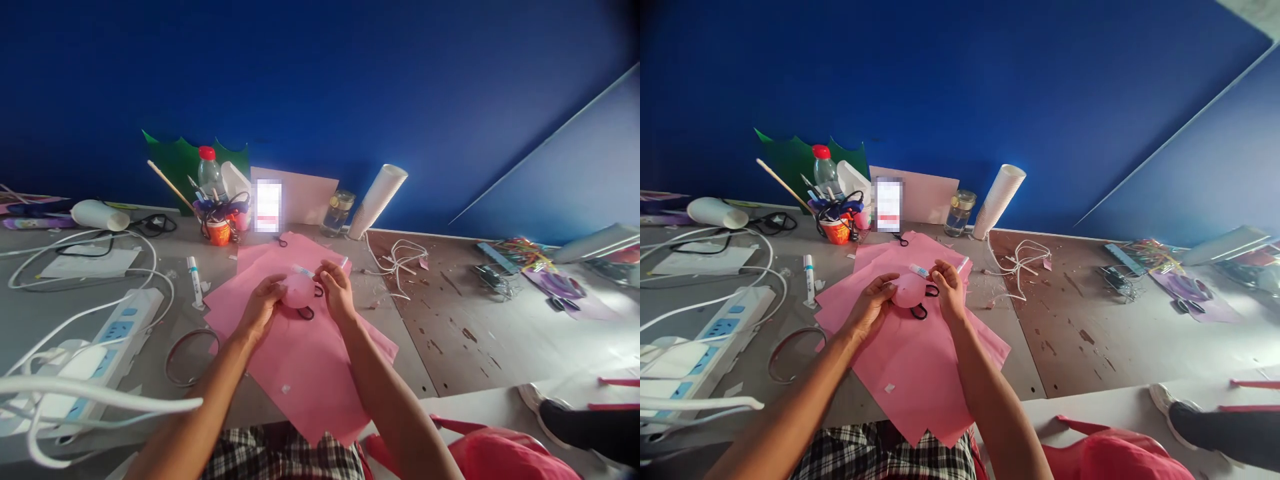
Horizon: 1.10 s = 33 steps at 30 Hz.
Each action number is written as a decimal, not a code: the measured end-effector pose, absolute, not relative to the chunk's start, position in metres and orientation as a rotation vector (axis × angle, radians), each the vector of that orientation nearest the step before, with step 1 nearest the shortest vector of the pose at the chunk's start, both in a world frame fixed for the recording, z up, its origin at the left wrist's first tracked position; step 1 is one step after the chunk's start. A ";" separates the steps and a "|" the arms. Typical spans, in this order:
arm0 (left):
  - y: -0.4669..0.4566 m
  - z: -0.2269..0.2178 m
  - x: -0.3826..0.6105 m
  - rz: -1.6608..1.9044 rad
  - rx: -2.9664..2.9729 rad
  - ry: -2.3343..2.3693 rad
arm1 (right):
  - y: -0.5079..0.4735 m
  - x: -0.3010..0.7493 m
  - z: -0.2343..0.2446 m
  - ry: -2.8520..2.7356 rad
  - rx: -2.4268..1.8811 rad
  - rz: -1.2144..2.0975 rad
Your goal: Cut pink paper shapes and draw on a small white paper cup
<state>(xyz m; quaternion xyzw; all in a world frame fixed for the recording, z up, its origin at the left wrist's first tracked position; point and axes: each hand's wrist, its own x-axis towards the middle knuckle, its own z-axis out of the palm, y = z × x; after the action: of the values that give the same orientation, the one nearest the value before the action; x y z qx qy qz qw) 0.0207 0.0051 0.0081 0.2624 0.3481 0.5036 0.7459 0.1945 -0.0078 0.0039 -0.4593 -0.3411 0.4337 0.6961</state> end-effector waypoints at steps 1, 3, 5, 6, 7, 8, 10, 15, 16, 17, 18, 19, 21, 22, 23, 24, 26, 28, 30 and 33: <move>0.005 0.009 0.021 1.105 0.571 0.757 | -0.008 0.194 0.005 -0.766 -1.044 0.965; 0.005 0.010 0.020 1.102 0.568 0.749 | -0.008 0.193 0.008 -0.777 -1.085 0.967; 0.005 0.012 0.019 1.095 0.567 0.742 | -0.008 0.193 0.012 -0.794 -1.127 0.979; 0.006 0.012 0.019 1.093 0.561 0.738 | -0.008 0.193 0.015 -0.803 -1.148 0.986; 0.006 0.013 0.019 1.092 0.552 0.736 | -0.008 0.193 0.018 -0.812 -1.169 0.989; 0.006 0.014 0.019 1.093 0.543 0.735 | -0.008 0.193 0.021 -0.823 -1.192 0.991; 0.007 0.015 0.018 1.100 0.532 0.740 | -0.008 0.194 0.026 -0.859 -1.241 0.990; 0.008 0.015 0.018 1.111 0.570 0.699 | -0.008 0.196 0.029 -1.098 -1.398 1.024; 0.008 0.014 0.018 1.113 0.576 0.700 | -0.007 0.198 0.029 -1.166 -1.443 0.974; 0.008 0.013 0.017 1.117 0.578 0.708 | -0.006 0.201 0.031 -1.235 -1.498 0.890; 0.009 0.012 0.017 1.117 0.581 0.719 | -0.003 0.207 0.034 -1.298 -1.555 0.784; 0.009 0.011 0.017 1.113 0.587 0.729 | 0.000 0.214 0.038 -1.360 -1.628 0.652; 0.009 0.007 0.018 1.101 0.606 0.758 | 0.010 0.233 0.051 -1.389 -1.698 0.499; 0.008 0.006 0.018 1.094 0.620 0.776 | 0.016 0.245 0.060 -1.386 -1.722 0.430; 0.008 0.004 0.018 1.086 0.636 0.795 | 0.023 0.258 0.071 -1.380 -1.742 0.357; 0.007 0.003 0.019 1.083 0.652 0.811 | 0.031 0.271 0.083 -1.378 -1.770 0.250; 0.006 0.002 0.019 1.090 0.678 0.835 | 0.049 0.297 0.109 -1.438 -1.940 -0.191; 0.006 0.003 0.017 1.105 0.681 0.830 | 0.068 0.320 0.135 -1.430 -2.088 -0.480; 0.007 0.004 0.015 1.110 0.658 0.794 | 0.086 0.339 0.159 -1.425 -2.221 -0.633; 0.009 0.007 0.010 1.142 0.615 0.723 | 0.110 0.361 0.184 -1.466 -2.265 -0.696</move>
<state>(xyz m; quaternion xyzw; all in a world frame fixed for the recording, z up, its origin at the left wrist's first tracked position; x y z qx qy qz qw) 0.0099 0.0092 0.0067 0.2800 0.3291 0.5199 0.7369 0.3610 0.1101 0.1836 -0.8002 -0.5179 -0.2457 0.1765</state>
